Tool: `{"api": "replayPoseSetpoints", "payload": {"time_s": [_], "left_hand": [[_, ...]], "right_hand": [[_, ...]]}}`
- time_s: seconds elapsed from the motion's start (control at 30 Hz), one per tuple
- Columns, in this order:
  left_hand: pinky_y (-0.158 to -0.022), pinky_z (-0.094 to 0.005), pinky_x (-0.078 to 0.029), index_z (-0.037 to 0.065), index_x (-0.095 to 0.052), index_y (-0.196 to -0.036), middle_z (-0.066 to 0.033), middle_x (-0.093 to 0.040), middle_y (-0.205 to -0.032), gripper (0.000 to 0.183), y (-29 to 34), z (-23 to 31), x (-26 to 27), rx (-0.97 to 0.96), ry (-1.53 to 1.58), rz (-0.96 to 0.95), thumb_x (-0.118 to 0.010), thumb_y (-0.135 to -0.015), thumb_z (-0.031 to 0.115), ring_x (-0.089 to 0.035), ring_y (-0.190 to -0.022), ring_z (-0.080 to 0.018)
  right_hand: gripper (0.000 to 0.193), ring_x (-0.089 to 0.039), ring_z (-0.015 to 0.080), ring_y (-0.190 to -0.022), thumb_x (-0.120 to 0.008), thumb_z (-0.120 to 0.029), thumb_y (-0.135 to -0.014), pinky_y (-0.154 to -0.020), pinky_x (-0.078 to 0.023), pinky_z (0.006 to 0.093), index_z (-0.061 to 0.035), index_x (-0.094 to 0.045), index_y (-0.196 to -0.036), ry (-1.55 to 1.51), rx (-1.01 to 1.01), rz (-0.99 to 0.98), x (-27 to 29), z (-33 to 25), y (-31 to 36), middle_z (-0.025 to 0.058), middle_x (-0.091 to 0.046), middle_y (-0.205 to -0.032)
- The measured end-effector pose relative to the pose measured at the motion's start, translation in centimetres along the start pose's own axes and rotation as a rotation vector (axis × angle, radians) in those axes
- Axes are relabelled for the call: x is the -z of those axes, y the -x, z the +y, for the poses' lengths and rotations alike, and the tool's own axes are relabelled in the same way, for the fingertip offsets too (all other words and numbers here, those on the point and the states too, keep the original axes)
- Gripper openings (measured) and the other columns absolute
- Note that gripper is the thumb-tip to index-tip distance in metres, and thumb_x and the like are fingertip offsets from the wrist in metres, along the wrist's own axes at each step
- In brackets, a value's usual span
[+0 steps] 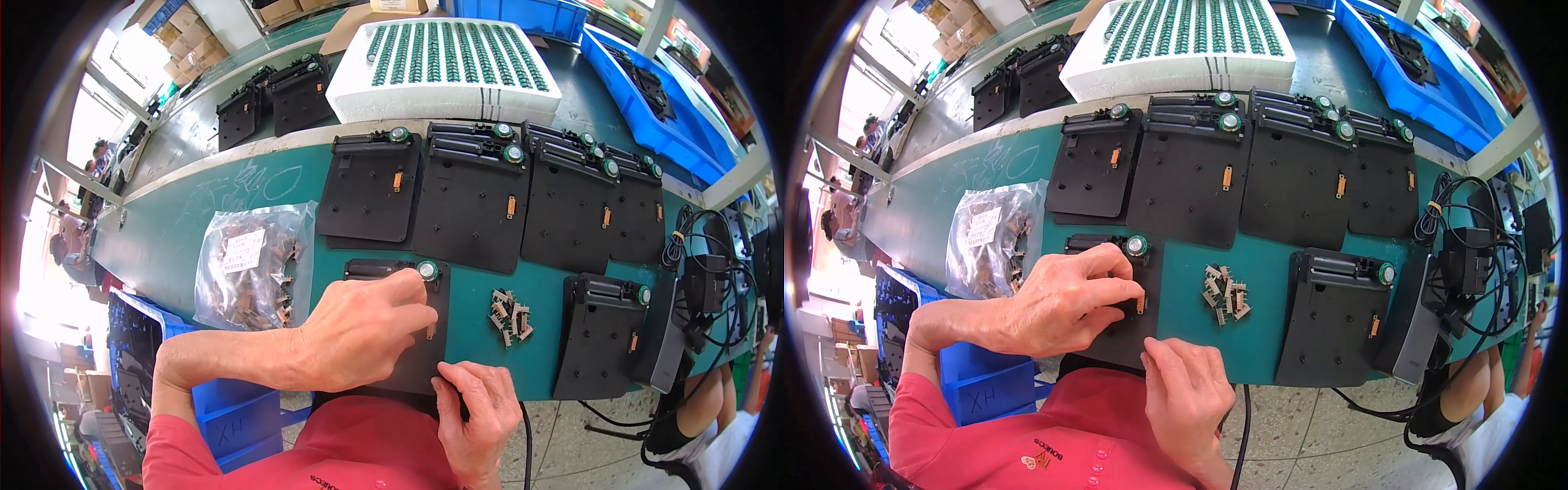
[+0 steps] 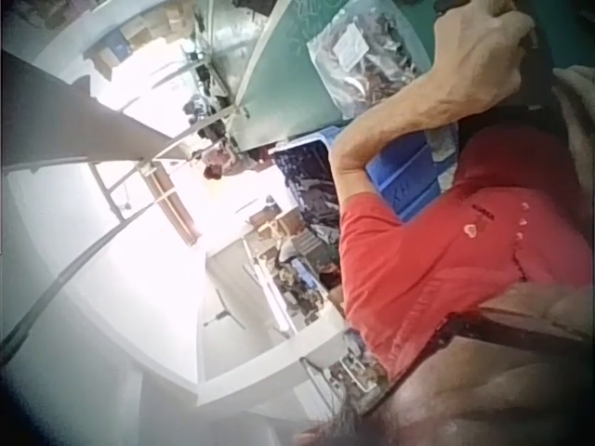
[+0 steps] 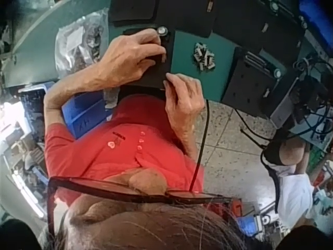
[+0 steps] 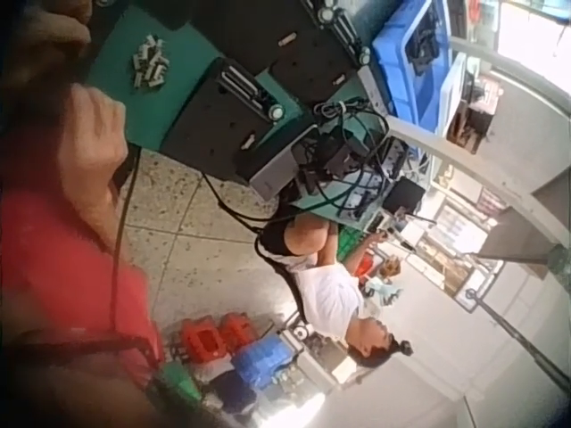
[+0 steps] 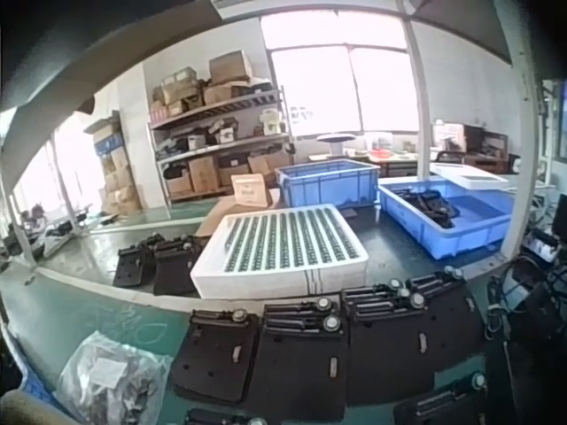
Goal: The person assembles small components by hand, inserting green caps and copper connectors into plastic housing on a factory production line.
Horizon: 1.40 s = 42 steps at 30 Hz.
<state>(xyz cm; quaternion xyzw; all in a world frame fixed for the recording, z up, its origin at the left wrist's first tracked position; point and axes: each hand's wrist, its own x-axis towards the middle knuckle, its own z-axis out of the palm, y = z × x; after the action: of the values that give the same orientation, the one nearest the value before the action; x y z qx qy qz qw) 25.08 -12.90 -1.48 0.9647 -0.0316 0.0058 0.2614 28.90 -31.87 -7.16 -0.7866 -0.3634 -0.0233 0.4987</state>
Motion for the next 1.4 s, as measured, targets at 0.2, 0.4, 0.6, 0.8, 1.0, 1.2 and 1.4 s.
{"api": "replayPoseSetpoints", "payload": {"time_s": [0.2, 0.4, 0.6, 0.8, 1.0, 1.2, 1.4], "left_hand": [[-0.06, -0.0346, -0.052, 0.006, -0.066, -0.095, -0.0082, -0.057, -0.094, 0.031, 0.5, -0.5, -0.6, -0.027, 0.001, 0.011, -0.073, -0.066, -0.003, -0.062, -0.077, -0.0263], [-0.06, -0.0347, -0.052, 0.005, -0.066, -0.095, -0.0089, -0.058, -0.094, 0.03, 0.5, -0.6, 0.0, -0.045, -0.006, 0.056, -0.072, -0.067, -0.004, -0.063, -0.077, -0.0268], [-0.063, -0.0337, -0.053, 0.003, -0.067, -0.096, -0.0105, -0.059, -0.096, 0.03, 0.1, -1.5, 1.4, -0.034, 0.0, 0.129, -0.071, -0.067, -0.005, -0.063, -0.077, -0.0282], [-0.071, -0.0313, -0.053, 0.001, -0.067, -0.097, -0.0096, -0.06, -0.099, 0.033, -2.4, -2.5, 5.3, -0.014, 0.039, 0.277, -0.071, -0.066, -0.008, -0.064, -0.087, -0.024], [-0.084, -0.0347, -0.05, 0.0, -0.067, -0.098, -0.0104, -0.062, -0.102, 0.032, -6.3, -6.0, 8.6, -0.089, -0.094, 0.495, -0.07, -0.066, -0.005, -0.062, -0.097, -0.028], [-0.086, -0.0367, -0.048, -0.001, -0.07, -0.096, -0.0151, -0.064, -0.101, 0.027, -11.8, -12.8, 12.4, -0.015, -0.241, 0.6, -0.068, -0.068, 0.0, -0.063, -0.096, -0.0299], [-0.087, -0.0383, -0.048, -0.002, -0.072, -0.094, -0.0175, -0.065, -0.099, 0.027, -13.0, -15.5, 12.4, 0.11, -0.228, 0.54, -0.069, -0.068, 0.002, -0.063, -0.093, -0.0307]], "right_hand": [[0.025, -0.059, 0.0235, -0.073, -0.076, 0.004, -0.067, -0.062, -0.047, 0.0315, -0.0043, -0.069, -0.089, -0.003, -0.047, 0.002, -0.1, -0.5, 0.0, 0.0071, -0.066, -0.082], [0.025, -0.059, 0.0237, -0.07, -0.076, 0.003, -0.068, -0.061, -0.046, 0.0317, -0.004, -0.068, -0.091, 0.006, -0.016, 0.007, -0.1, -0.3, 0.1, 0.0072, -0.065, -0.081], [0.026, -0.058, 0.0238, -0.068, -0.076, 0.003, -0.069, -0.06, -0.046, 0.0318, -0.0047, -0.068, -0.092, 0.022, 0.007, 0.007, -0.2, 0.0, 0.0, 0.0068, -0.064, -0.08], [0.025, -0.059, 0.0244, -0.068, -0.076, 0.002, -0.07, -0.061, -0.046, 0.0319, -0.0047, -0.068, -0.092, 0.001, 0.007, 0.017, -0.1, -0.4, -0.8, 0.0071, -0.065, -0.081], [0.019, -0.059, 0.0253, -0.069, -0.075, 0.0, -0.072, -0.061, -0.047, 0.0336, -0.0046, -0.068, -0.089, -0.011, 0.054, 0.046, 0.0, -0.4, -0.3, 0.0083, -0.065, -0.082], [0.014, -0.064, 0.0305, -0.077, -0.071, 0.002, -0.079, -0.066, -0.053, 0.0366, -0.0047, -0.069, -0.091, 0.011, 0.035, 0.063, 0.3, -0.9, 0.3, 0.0126, -0.066, -0.084], [0.012, -0.064, 0.0306, -0.076, -0.071, 0.0, -0.08, -0.066, -0.052, 0.0366, -0.0047, -0.069, -0.091, 0.021, 0.06, 0.076, 0.3, -0.7, 0.1, 0.0124, -0.066, -0.084]]}}
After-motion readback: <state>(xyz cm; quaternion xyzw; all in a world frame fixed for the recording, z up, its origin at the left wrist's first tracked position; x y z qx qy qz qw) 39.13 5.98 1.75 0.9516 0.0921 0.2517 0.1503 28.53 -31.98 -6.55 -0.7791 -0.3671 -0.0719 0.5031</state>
